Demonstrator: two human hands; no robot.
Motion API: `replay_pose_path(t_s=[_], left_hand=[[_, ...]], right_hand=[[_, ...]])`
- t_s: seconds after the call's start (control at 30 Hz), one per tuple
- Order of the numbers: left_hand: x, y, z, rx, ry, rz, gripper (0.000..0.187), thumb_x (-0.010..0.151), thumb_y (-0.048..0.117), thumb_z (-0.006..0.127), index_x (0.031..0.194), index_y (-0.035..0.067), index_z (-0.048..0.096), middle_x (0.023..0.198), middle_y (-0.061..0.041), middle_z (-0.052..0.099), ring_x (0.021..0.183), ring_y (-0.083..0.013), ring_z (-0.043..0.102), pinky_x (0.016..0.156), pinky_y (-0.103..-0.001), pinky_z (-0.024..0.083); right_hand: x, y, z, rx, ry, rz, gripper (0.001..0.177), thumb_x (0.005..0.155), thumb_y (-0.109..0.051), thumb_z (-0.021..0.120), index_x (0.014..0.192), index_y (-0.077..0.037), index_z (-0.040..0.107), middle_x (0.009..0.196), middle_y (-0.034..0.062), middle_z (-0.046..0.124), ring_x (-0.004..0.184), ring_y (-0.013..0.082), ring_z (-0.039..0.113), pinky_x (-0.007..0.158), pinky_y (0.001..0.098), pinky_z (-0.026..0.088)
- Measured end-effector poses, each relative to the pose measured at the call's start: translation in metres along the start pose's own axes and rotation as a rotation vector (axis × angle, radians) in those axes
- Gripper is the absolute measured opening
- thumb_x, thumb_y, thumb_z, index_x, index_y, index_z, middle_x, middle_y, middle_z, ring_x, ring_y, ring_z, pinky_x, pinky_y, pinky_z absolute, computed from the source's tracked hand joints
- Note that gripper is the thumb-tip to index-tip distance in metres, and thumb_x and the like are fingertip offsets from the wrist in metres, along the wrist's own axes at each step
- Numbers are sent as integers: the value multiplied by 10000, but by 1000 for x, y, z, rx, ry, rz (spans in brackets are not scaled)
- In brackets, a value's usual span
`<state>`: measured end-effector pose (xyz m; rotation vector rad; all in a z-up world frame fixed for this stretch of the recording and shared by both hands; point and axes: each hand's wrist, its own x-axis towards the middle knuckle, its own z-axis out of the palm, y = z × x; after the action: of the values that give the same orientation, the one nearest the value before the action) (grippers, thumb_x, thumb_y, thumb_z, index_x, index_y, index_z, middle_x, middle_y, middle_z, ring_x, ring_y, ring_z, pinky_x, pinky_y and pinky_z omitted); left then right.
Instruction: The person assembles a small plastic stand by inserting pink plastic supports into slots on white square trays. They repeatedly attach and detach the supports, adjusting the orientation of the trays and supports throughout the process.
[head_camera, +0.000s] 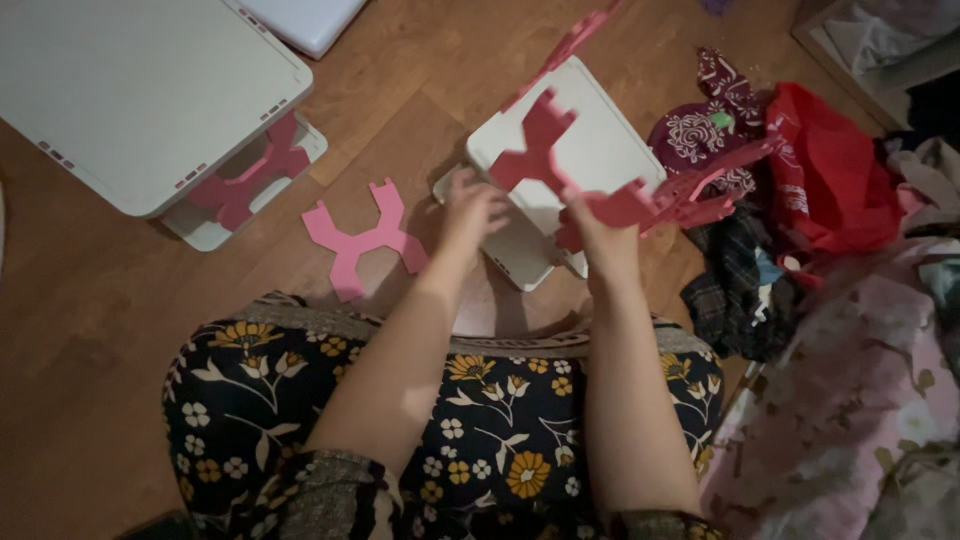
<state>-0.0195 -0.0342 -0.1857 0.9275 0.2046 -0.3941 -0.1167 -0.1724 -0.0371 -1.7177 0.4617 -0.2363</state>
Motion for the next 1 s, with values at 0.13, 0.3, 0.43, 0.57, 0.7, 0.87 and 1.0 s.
replay_pose_path(t_s=[0.13, 0.3, 0.43, 0.57, 0.7, 0.87, 1.0], left_hand=[[-7, 20, -8, -93, 73, -85, 511, 966, 314, 610, 1393, 80, 455, 1313, -157, 569, 1005, -328, 699, 852, -483, 618], [-19, 18, -2, -38, -8, -39, 432, 951, 244, 632, 1285, -23, 572, 1262, -219, 605, 1020, -385, 687, 880, -480, 633], [-19, -3, 14, -229, -11, -97, 373, 929, 155, 629, 1231, -50, 550, 1260, -198, 589, 1056, -421, 692, 904, -502, 632], [-21, -11, 13, -270, -6, -82, 367, 947, 154, 600, 1248, -50, 558, 1235, -182, 599, 1056, -392, 694, 903, -495, 627], [-27, -11, 17, -310, 8, -82, 320, 924, 99, 615, 1209, -27, 543, 1180, -189, 592, 995, -389, 705, 838, -470, 658], [-34, -30, 35, -349, 44, -58, 199, 951, 86, 644, 1122, -6, 602, 997, -144, 633, 776, -290, 667, 666, -395, 626], [-40, -41, 38, -227, 88, 46, 147, 931, 50, 618, 1048, -39, 620, 974, -127, 711, 792, -231, 735, 663, -376, 651]], right_hand=[[3, 10, -13, 10, -81, -92, 295, 861, -170, 853, 1027, 14, 695, 910, 58, 722, 776, 151, 696, 662, 278, 581], [7, -9, -17, -64, 51, -168, 451, 832, -204, 875, 1137, 19, 628, 937, 88, 712, 756, 190, 684, 643, 316, 580], [-15, -6, 16, -1, 519, -171, 595, 826, -225, 846, 1269, -23, 503, 1142, 118, 626, 1006, 221, 646, 849, 364, 520], [-39, 10, 41, -102, 768, -364, 636, 921, -204, 844, 1282, 16, 369, 1261, 134, 418, 1202, 250, 486, 1114, 395, 395], [-66, 18, 48, -346, 812, -580, 549, 1016, -146, 806, 1353, 10, 401, 1356, 152, 375, 1354, 271, 395, 1223, 410, 275], [-47, 28, 53, -66, 425, -456, 539, 896, -201, 819, 1272, 3, 491, 1263, 122, 557, 1172, 198, 538, 999, 333, 446], [-6, 46, 56, -82, 339, -359, 429, 829, -191, 861, 1084, 17, 586, 990, 95, 691, 854, 160, 638, 745, 283, 535]])
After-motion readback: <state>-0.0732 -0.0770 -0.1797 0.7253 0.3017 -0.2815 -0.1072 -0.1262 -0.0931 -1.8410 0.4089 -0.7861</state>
